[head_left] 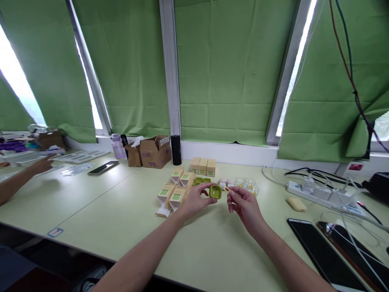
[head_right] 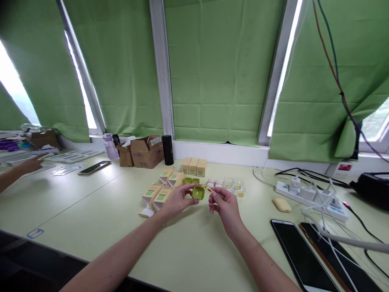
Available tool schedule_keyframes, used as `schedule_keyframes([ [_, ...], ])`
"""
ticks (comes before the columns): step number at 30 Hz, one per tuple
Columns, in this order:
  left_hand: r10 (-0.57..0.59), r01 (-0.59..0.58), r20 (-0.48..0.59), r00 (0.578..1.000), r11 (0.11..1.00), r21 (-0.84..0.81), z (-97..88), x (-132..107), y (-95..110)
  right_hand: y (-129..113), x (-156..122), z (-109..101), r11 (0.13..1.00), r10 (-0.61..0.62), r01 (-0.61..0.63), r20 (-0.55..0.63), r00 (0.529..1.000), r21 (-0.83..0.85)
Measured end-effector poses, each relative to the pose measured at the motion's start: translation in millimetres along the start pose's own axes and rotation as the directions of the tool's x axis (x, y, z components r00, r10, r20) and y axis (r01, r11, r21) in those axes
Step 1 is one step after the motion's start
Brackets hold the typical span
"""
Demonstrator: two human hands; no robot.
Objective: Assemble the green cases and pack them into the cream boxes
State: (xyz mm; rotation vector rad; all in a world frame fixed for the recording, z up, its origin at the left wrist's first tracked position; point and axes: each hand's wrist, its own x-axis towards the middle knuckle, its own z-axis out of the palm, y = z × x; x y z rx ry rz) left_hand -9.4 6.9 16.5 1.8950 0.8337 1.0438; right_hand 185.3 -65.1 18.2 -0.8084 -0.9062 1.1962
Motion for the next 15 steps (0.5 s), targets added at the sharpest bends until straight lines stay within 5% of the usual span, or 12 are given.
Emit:
schedule_keyframes([
  [6,-0.001,0.001,0.012,1.000,0.999,-0.032,0.8,-1.5,3.2,-2.7,-2.0,2.3,0.965,-0.197,0.196,0.010,0.980,-0.175],
  [15,0.006,-0.004,0.017,1.000,0.994,-0.113,3.2,-3.4,4.3,5.5,-9.3,3.8,0.757,-0.426,0.413,0.098,0.899,-0.506],
])
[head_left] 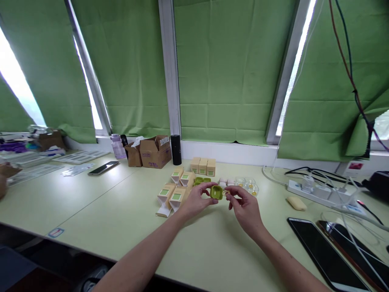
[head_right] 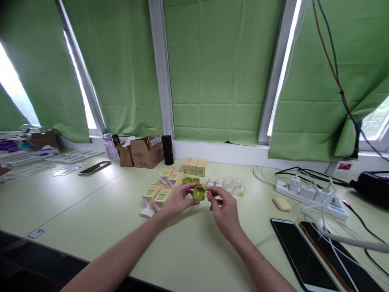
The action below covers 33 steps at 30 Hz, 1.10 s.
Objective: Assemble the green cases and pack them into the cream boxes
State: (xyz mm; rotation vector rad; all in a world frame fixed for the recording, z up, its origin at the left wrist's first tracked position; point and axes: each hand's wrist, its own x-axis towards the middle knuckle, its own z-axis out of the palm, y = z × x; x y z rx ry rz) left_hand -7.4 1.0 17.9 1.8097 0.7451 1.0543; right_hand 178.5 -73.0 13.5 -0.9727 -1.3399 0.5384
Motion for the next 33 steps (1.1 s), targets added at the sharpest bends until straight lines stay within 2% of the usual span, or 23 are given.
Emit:
schedule_keyframes([
  [8,0.087,-0.084,-0.027,0.996,0.990,0.111,5.8,-4,2,1,-2,-3,0.951,-0.219,0.226,0.057,0.974,-0.211],
  [14,0.158,-0.154,-0.016,0.987,0.976,0.152,7.1,-6,2,5,-1,-4,0.811,-0.450,0.462,0.123,0.885,-0.358],
  [17,0.183,-0.178,-0.016,0.983,0.971,0.161,7.8,-6,4,8,-1,-5,0.735,-0.518,0.538,0.170,0.838,-0.413],
  [20,0.212,-0.207,-0.016,0.977,0.964,0.165,9.0,-7,6,10,-1,-6,0.651,-0.535,0.560,0.213,0.817,-0.512],
  [23,0.237,-0.232,-0.013,0.971,0.959,0.164,10.2,-8,8,9,-2,-7,0.583,-0.529,0.550,0.234,0.816,-0.598],
  [29,0.254,-0.251,0.002,0.967,0.952,0.177,10.9,-9,9,6,-2,-6,0.501,-0.559,0.570,0.259,0.787,-0.651],
  [33,0.254,-0.249,-0.002,0.967,0.952,0.177,10.9,-9,10,6,-1,-5,0.486,-0.571,0.582,0.268,0.776,-0.652],
])
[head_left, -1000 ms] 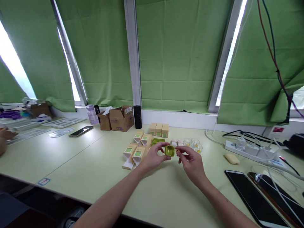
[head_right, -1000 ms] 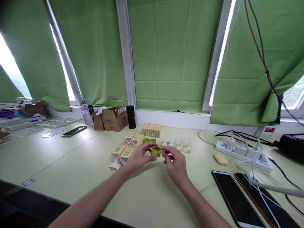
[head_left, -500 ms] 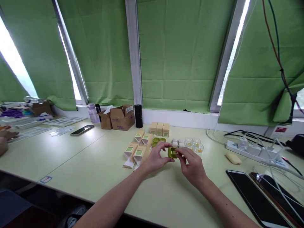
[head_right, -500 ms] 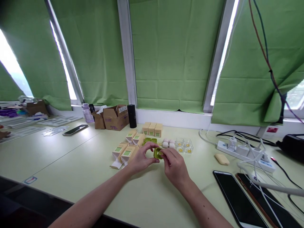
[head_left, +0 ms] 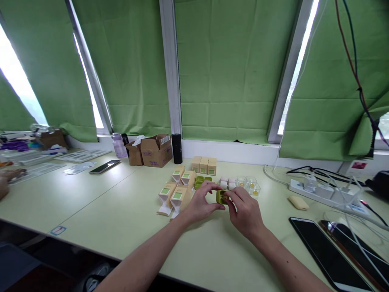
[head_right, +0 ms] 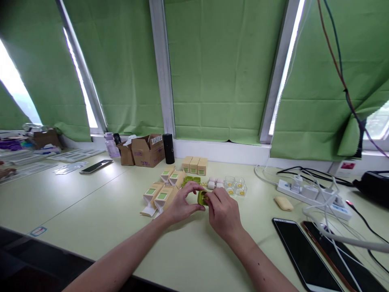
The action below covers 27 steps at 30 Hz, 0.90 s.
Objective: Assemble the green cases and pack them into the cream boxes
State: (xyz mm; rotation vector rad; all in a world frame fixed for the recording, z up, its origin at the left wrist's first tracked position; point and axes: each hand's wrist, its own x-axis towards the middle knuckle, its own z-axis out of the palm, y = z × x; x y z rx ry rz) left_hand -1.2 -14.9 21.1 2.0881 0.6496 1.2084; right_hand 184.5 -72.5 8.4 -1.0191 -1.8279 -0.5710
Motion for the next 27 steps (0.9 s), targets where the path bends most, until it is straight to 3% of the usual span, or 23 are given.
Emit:
schedule_keyframes([
  [27,0.004,-0.003,0.008,1.000,1.000,-0.029,-0.6,-0.7,0.5,5.5,-1.8,4.5,0.993,-0.058,0.059,-0.013,0.998,0.105],
])
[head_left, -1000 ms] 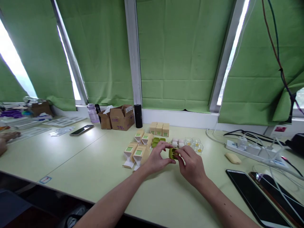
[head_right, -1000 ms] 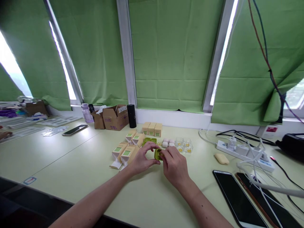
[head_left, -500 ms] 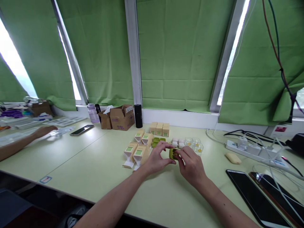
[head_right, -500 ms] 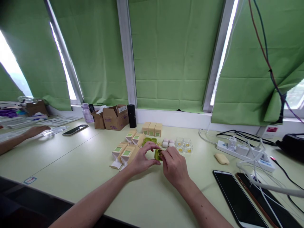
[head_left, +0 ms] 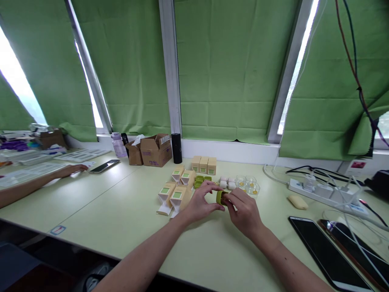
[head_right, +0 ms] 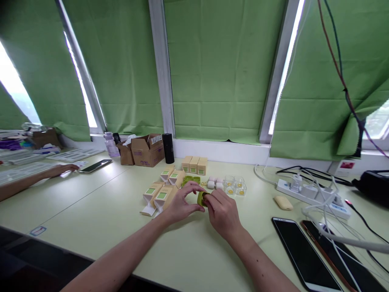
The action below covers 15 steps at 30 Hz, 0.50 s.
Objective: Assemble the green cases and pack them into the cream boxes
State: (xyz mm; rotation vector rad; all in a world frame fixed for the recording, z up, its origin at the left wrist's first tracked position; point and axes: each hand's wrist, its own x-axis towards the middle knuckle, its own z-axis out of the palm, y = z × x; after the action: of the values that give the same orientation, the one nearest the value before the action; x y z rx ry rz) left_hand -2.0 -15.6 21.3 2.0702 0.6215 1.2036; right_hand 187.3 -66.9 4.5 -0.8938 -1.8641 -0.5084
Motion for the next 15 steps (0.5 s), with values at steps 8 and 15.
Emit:
schedule_keyframes([
  [8,0.026,-0.026,0.015,1.000,1.000,0.003,-0.8,1,-6,1,1,0,1.000,-0.014,0.013,0.020,1.000,0.006],
  [15,-0.002,0.002,-0.012,1.000,0.999,0.034,-5.1,3,-6,5,2,-12,0.997,-0.051,0.049,0.057,0.997,0.052],
])
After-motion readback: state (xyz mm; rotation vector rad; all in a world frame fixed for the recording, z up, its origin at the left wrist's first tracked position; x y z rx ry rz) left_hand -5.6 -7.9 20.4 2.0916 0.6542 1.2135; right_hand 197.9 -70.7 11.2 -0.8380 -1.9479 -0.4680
